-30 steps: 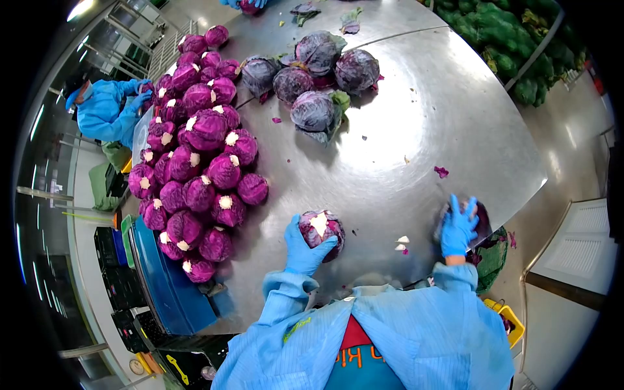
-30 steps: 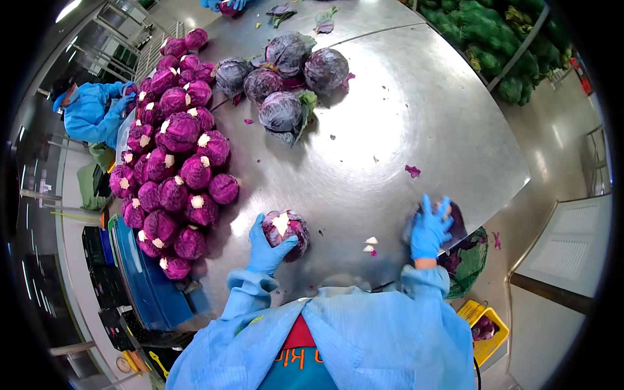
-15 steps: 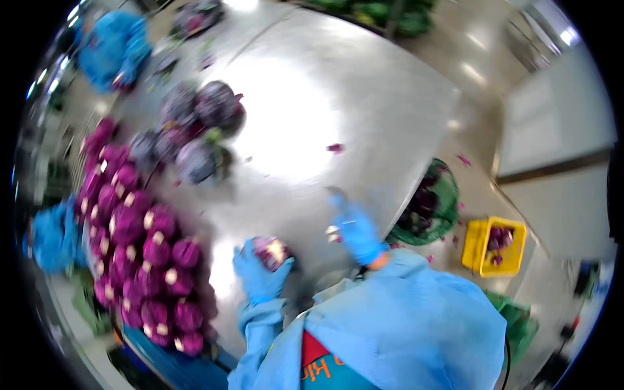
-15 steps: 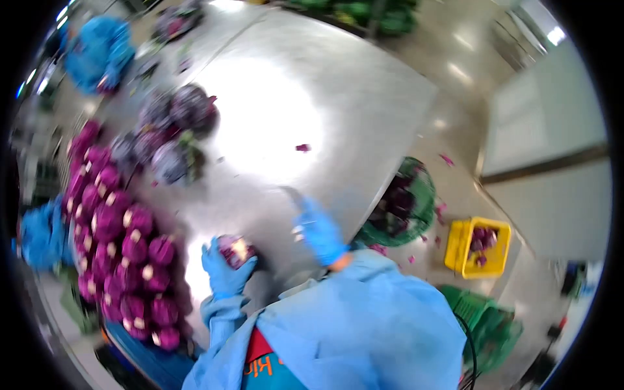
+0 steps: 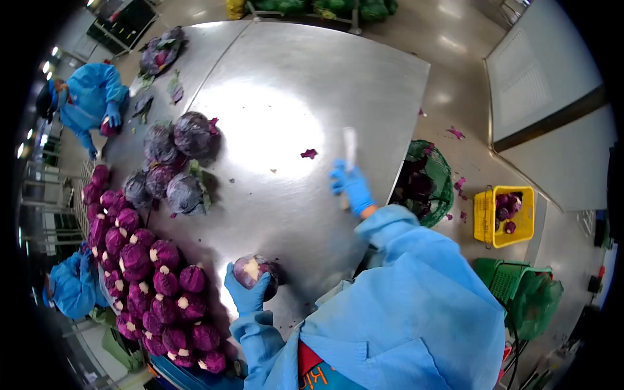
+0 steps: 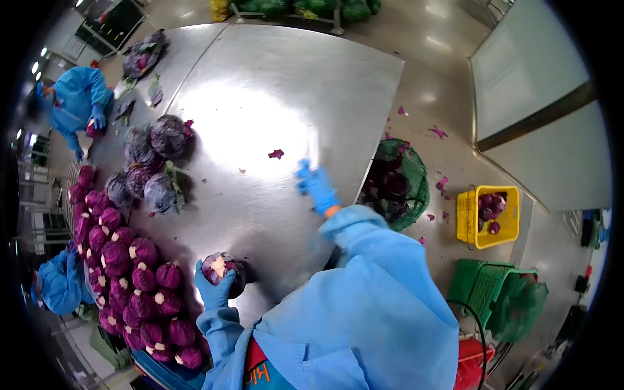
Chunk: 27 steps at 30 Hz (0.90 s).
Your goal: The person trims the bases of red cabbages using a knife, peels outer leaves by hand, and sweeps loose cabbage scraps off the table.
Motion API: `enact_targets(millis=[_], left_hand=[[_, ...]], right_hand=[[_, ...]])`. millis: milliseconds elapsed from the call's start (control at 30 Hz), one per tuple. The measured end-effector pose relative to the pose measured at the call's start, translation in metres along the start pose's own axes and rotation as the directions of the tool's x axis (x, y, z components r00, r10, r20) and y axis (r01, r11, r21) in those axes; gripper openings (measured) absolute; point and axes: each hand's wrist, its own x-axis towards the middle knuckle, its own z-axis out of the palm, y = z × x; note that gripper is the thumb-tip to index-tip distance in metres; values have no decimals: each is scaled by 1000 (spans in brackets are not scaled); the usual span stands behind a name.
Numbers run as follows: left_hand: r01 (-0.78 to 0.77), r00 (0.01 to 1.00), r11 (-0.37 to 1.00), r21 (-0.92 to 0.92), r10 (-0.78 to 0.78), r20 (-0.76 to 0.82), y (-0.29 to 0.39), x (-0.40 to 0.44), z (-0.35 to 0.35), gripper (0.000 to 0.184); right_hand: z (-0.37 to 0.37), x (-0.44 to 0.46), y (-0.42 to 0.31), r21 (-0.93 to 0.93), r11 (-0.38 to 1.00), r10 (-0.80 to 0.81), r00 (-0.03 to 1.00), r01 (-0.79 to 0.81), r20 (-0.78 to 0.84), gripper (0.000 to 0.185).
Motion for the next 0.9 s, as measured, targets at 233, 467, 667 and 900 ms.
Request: enact_targets(millis=[233, 467, 667, 900], left_hand=[[-19, 1000, 932, -361, 14, -15, -26, -8, 11, 107], [-270, 958, 953, -138, 253, -133, 64, 2, 73, 109], [-240, 960, 971, 20, 240, -144, 89, 2, 77, 110], [-32, 998, 998, 62, 35, -50, 108, 13, 77, 113]], right_hand=[[-71, -31, -44, -213, 970, -149, 977, 115, -153, 29], [27, -105, 3, -760, 462, -92, 877, 457, 471, 39], [53, -109, 9, -745, 31, -188, 736, 667, 651, 43], [59, -76, 13, -733, -134, -39, 736, 666, 676, 39]])
